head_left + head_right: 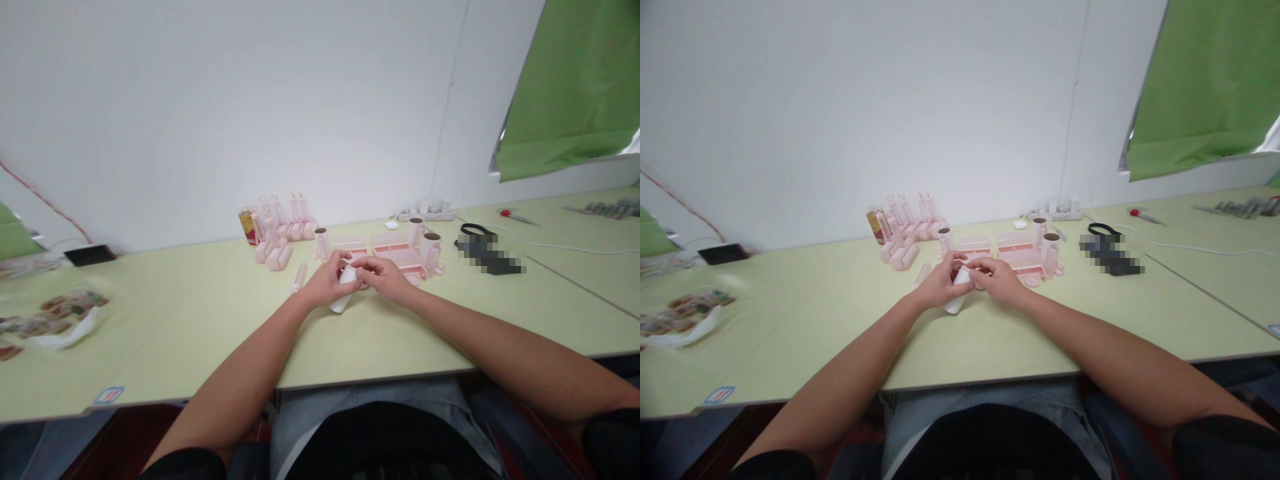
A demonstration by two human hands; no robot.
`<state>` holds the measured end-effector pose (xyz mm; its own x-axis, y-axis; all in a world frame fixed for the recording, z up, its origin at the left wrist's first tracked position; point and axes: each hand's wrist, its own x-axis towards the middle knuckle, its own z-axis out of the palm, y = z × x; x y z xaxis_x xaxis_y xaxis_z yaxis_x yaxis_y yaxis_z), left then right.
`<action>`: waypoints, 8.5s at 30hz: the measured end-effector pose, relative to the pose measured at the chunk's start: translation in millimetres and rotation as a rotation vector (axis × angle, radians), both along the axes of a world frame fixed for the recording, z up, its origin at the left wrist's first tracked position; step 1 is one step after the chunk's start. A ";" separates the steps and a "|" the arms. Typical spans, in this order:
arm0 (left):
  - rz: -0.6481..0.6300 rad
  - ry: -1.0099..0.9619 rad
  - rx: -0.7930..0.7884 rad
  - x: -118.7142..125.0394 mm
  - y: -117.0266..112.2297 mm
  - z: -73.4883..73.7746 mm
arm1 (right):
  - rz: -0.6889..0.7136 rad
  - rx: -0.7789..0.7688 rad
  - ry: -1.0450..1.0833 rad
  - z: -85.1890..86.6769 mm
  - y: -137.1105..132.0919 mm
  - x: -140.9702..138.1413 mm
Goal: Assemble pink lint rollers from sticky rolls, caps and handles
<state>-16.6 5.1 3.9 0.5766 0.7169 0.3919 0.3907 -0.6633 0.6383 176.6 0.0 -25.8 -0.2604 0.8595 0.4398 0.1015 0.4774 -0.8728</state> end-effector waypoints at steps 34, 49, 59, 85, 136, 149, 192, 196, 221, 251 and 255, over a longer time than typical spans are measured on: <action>0.055 -0.274 -0.151 1.5 2.9 2.7 | -0.053 -0.024 0.234 2.0 -7.1 -5.1; 0.028 -0.276 -0.102 2.0 2.2 -0.2 | -0.007 0.052 0.057 2.4 -5.4 -1.1; 0.280 -0.561 -0.062 -12.6 17.7 14.7 | -0.097 0.033 -0.373 -5.4 -4.8 3.6; 0.499 -0.508 -0.073 -15.6 30.2 10.2 | -0.065 0.270 -0.898 2.2 -28.4 -4.2; 0.167 -0.614 -0.527 -14.5 29.1 8.4 | -0.181 0.058 0.178 5.2 -6.2 -2.6; -0.083 0.019 -0.574 -20.9 9.8 15.9 | -0.162 0.142 0.226 7.4 -1.1 2.6; 0.064 0.095 -0.252 -10.8 10.5 11.9 | -0.157 0.184 0.155 4.0 -2.3 2.7; 0.056 0.107 -0.230 -11.3 11.4 11.4 | -0.156 0.176 0.156 2.9 -1.4 3.1; 0.034 0.196 -0.204 -12.4 15.5 9.5 | -0.131 0.167 0.167 3.7 -2.9 2.7; 0.055 0.167 -0.245 -10.8 10.3 13.4 | -0.157 0.233 0.101 4.9 -4.0 3.8; 0.050 0.172 -0.243 -10.4 9.4 15.1 | -0.167 0.225 0.101 5.6 -5.1 3.3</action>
